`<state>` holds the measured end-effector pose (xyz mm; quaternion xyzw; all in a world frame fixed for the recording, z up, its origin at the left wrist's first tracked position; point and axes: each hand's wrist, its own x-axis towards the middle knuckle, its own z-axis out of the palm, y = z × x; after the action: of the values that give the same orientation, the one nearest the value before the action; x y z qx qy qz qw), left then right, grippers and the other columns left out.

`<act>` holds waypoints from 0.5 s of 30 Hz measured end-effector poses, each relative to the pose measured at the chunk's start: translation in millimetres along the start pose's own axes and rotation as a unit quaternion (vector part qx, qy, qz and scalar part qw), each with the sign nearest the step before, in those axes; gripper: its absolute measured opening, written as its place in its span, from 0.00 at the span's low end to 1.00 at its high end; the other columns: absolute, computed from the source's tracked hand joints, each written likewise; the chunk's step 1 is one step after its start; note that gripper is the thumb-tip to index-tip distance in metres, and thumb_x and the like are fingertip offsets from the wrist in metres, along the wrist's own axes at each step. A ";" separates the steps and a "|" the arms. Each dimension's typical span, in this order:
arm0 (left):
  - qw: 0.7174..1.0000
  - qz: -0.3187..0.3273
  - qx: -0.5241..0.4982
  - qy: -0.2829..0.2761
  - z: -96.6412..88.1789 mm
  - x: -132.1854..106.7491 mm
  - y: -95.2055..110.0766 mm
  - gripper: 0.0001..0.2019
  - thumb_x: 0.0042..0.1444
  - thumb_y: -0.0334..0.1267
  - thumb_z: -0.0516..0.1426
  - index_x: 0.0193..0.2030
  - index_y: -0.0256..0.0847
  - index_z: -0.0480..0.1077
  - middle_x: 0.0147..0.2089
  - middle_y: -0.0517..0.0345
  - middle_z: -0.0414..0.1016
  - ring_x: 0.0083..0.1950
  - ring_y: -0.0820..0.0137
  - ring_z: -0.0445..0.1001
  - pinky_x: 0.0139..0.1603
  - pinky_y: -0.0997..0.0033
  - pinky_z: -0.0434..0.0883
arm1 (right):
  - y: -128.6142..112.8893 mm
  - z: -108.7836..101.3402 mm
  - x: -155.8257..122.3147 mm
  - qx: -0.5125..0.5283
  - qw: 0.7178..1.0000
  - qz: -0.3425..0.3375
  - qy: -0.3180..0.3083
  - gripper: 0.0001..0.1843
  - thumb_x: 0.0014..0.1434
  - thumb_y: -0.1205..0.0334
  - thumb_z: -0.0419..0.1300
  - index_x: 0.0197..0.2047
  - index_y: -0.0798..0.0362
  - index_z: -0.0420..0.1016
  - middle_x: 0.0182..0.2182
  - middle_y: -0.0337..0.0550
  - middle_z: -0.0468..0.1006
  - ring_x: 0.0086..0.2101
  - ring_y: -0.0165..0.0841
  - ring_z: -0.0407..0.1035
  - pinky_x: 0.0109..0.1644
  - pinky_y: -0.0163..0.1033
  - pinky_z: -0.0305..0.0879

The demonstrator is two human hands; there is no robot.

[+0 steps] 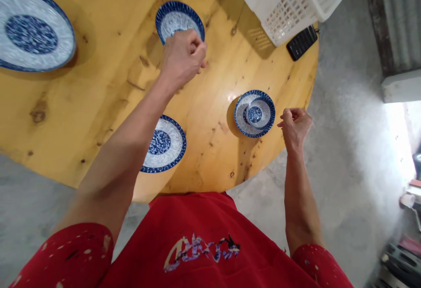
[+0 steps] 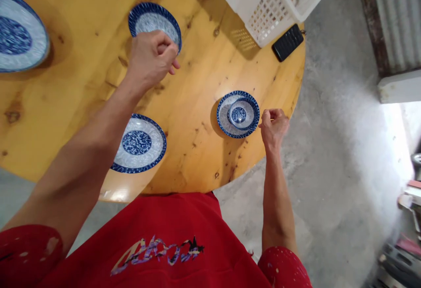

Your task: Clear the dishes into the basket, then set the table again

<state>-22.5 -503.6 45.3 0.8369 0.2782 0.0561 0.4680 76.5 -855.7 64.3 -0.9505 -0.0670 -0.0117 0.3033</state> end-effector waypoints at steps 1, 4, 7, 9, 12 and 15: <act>1.000 -0.005 0.005 0.031 -8.7 2.2 -8.1 0.20 0.63 0.54 0.46 0.54 0.55 0.71 0.46 0.59 0.83 0.47 0.59 0.79 0.48 0.54 0.72 | -9.0 2.3 1.3 0.009 1.000 -0.008 0.000 0.09 0.58 0.57 0.57 0.32 0.53 0.72 0.27 0.40 0.77 0.22 0.31 0.74 0.22 0.33 0.65; 0.989 -0.043 0.029 0.142 -31.1 13.7 -29.6 0.17 0.65 0.48 0.45 0.50 0.46 0.70 0.42 0.58 0.82 0.42 0.66 0.79 0.51 0.58 0.71 | -45.4 15.9 6.1 0.062 0.997 -0.028 -0.032 0.08 0.57 0.58 0.57 0.31 0.53 0.73 0.25 0.40 0.77 0.20 0.31 0.71 0.22 0.34 0.65; 0.970 -0.090 0.073 0.212 -46.2 27.4 -43.2 0.11 0.63 0.45 0.50 0.42 0.45 0.70 0.41 0.55 0.81 0.47 0.63 0.78 0.53 0.58 0.70 | -89.8 43.9 14.3 0.119 0.986 -0.049 -0.106 0.09 0.57 0.58 0.57 0.30 0.53 0.73 0.24 0.41 0.77 0.19 0.30 0.69 0.22 0.34 0.65; 0.965 -0.110 0.103 0.215 -51.2 33.8 -47.2 0.09 0.62 0.46 0.53 0.40 0.46 0.70 0.44 0.53 0.80 0.52 0.58 0.77 0.55 0.57 0.68 | -118.5 70.8 21.9 0.143 0.975 -0.072 -0.153 0.09 0.58 0.59 0.57 0.29 0.53 0.73 0.24 0.41 0.76 0.19 0.29 0.69 0.22 0.34 0.65; 0.967 -0.126 0.130 0.181 -53.6 38.4 -47.2 0.10 0.58 0.47 0.56 0.37 0.45 0.70 0.44 0.50 0.80 0.55 0.53 0.74 0.57 0.55 0.67 | -154.3 117.0 34.7 0.160 0.960 -0.106 -0.204 0.10 0.60 0.59 0.56 0.29 0.54 0.71 0.24 0.41 0.75 0.20 0.28 0.70 0.25 0.34 0.67; 0.973 -0.128 0.133 0.137 -56.3 39.6 -42.7 0.10 0.56 0.47 0.56 0.38 0.45 0.72 0.43 0.49 0.79 0.59 0.51 0.71 0.56 0.57 0.67 | -181.5 156.6 46.3 0.138 0.953 -0.138 -0.232 0.14 0.64 0.54 0.56 0.30 0.53 0.70 0.22 0.39 0.73 0.23 0.31 0.72 0.30 0.36 0.71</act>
<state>-26.9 -423.4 35.2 0.8332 0.4498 0.0726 0.3133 95.0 -613.1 43.8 -0.8574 -0.2671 0.1764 0.4030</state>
